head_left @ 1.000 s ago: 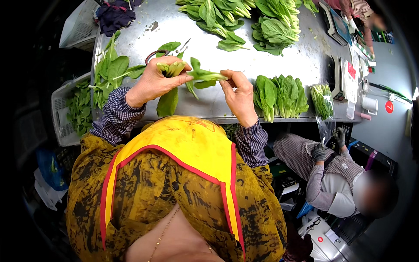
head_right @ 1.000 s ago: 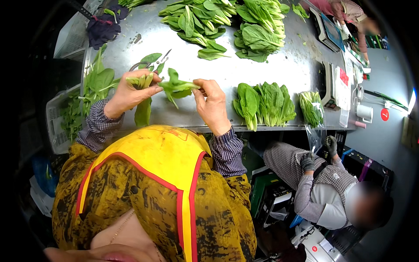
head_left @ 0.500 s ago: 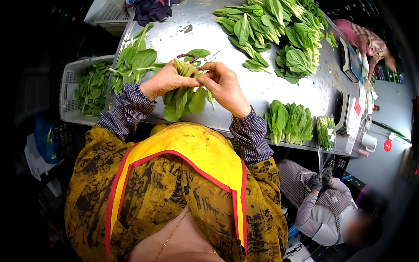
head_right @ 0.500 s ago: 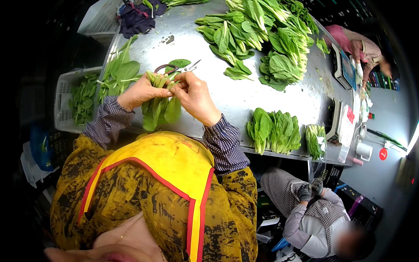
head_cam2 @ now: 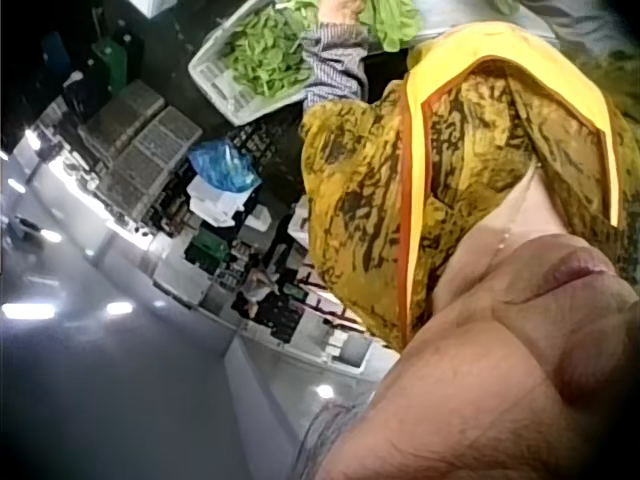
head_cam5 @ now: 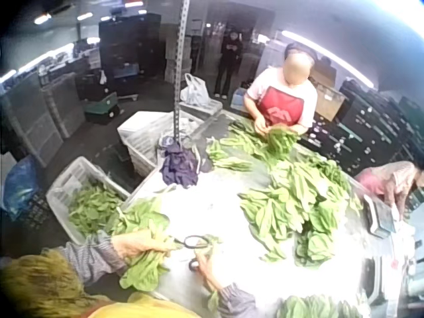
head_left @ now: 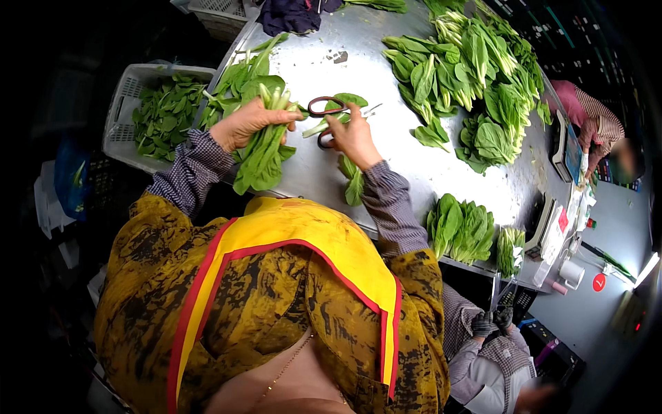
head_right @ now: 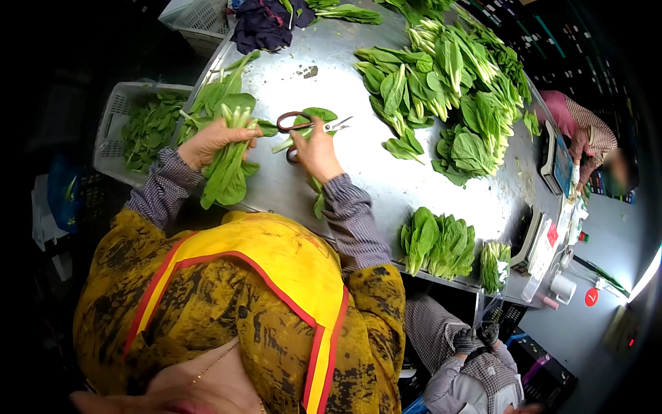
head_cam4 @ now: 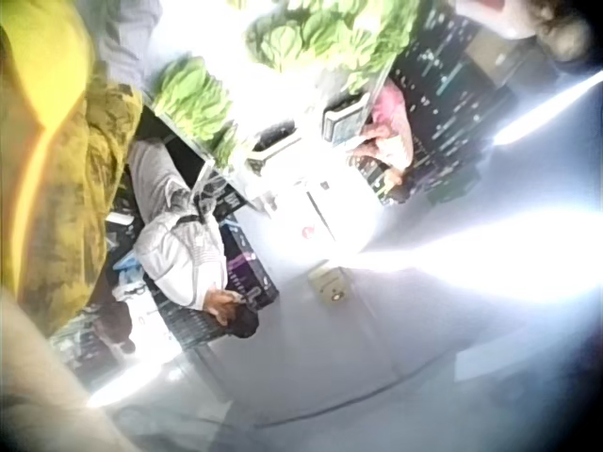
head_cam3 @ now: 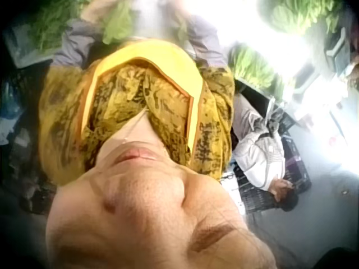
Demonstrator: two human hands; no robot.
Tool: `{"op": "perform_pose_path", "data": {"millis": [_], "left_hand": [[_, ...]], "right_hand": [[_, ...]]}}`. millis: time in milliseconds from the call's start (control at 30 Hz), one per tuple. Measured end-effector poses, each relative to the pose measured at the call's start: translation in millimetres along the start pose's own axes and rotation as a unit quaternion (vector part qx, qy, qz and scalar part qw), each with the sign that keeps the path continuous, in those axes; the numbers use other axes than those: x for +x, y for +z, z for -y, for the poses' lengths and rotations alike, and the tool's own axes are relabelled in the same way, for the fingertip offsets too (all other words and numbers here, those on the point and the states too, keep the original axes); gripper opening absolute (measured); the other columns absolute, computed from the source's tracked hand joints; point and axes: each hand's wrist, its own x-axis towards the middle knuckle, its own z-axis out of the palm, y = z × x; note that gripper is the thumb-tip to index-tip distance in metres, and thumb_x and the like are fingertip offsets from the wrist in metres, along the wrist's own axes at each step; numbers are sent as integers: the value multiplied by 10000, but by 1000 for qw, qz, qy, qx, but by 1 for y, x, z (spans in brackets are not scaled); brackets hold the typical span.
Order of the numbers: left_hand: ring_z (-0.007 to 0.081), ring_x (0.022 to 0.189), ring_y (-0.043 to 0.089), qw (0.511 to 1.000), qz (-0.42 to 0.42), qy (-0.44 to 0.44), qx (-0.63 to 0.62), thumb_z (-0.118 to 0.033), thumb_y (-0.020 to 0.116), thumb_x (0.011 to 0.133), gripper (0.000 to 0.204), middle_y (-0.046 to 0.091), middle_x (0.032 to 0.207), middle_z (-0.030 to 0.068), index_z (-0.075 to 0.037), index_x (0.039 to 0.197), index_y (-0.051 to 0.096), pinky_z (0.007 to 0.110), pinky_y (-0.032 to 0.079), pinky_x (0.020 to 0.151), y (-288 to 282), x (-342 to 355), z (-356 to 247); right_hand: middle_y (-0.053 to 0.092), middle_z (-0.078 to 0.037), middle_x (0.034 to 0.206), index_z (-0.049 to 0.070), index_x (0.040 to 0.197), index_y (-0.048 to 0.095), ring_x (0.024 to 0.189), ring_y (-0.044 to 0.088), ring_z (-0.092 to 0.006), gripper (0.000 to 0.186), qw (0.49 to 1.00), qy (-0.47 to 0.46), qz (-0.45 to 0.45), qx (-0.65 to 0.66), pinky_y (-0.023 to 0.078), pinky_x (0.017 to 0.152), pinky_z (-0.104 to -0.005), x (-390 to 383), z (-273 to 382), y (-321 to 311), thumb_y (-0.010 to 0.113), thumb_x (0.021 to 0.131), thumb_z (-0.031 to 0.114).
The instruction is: The person sorts leafy green vegetables by hand and with shears at a stainless steel table, trimming stems and separating them into piles.
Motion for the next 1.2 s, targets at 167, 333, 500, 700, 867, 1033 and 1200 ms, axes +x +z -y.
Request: {"op": "perform_pose_path", "data": {"millis": [167, 333, 500, 700, 867, 1033, 1200], "left_hand": [[110, 605, 617, 999, 27, 11, 21, -202, 623, 901, 321, 610, 847, 55, -15, 1138, 514, 209, 513, 503, 7, -2, -6], [123, 576, 613, 999, 17, 34, 11, -214, 607, 889, 286, 609, 854, 74, -46, 1072, 466, 215, 516, 504, 8, -4, -5], [125, 556, 616, 999, 8, 30, 30, -187, 635, 865, 267, 623, 847, 84, -30, 1018, 482, 220, 527, 488, 17, 0, -7], [118, 532, 622, 999, -10, 40, 28, -153, 657, 853, 259, 643, 827, 90, -2, 1006, 513, 223, 535, 466, 18, 7, -2], [112, 526, 619, 999, -17, 31, 5, -170, 663, 854, 275, 644, 815, 88, -2, 1017, 519, 218, 532, 461, 25, 5, -5], [104, 528, 613, 999, 3, 35, 12, -219, 662, 861, 299, 641, 815, 92, -12, 1027, 526, 211, 522, 464, 29, 9, -1], [90, 523, 590, 998, 10, 42, 40, -247, 661, 860, 311, 631, 805, 88, -16, 1020, 527, 196, 502, 467, 36, 7, -5]], "right_hand": [[621, -223, 793, 38, 1076, 547, 730, 624, -387, 472, 967, -77, -31, -242, 485, 634, -472, -1, -16, 32, 669, 813, 411], [549, -203, 942, 25, 1096, 551, 813, 563, -364, 508, 923, -113, -95, -355, 454, 694, -463, -32, -30, 3, 753, 736, 321], [544, -249, 940, -54, 1195, 484, 797, 591, -373, 591, 942, -15, -102, -318, 494, 698, -435, -49, -38, -11, 745, 745, 228], [616, -141, 751, -65, 1300, 440, 649, 607, -262, 568, 973, 39, -32, -227, 496, 596, -367, -59, -29, -29, 618, 802, 143], [580, -91, 698, 33, 1136, 538, 598, 561, -227, 561, 999, -45, 1, 23, 462, 575, -326, -92, 3, -31, 785, 723, 321], [539, -46, 652, 29, 1023, 554, 651, 564, -219, 556, 996, -53, 66, -27, 459, 610, -348, -99, 32, -33, 802, 704, 411], [528, -34, 625, 42, 1021, 558, 553, 526, -192, 550, 990, -131, 3, -58, 407, 606, -338, -102, 24, -25, 801, 697, 412]]}}
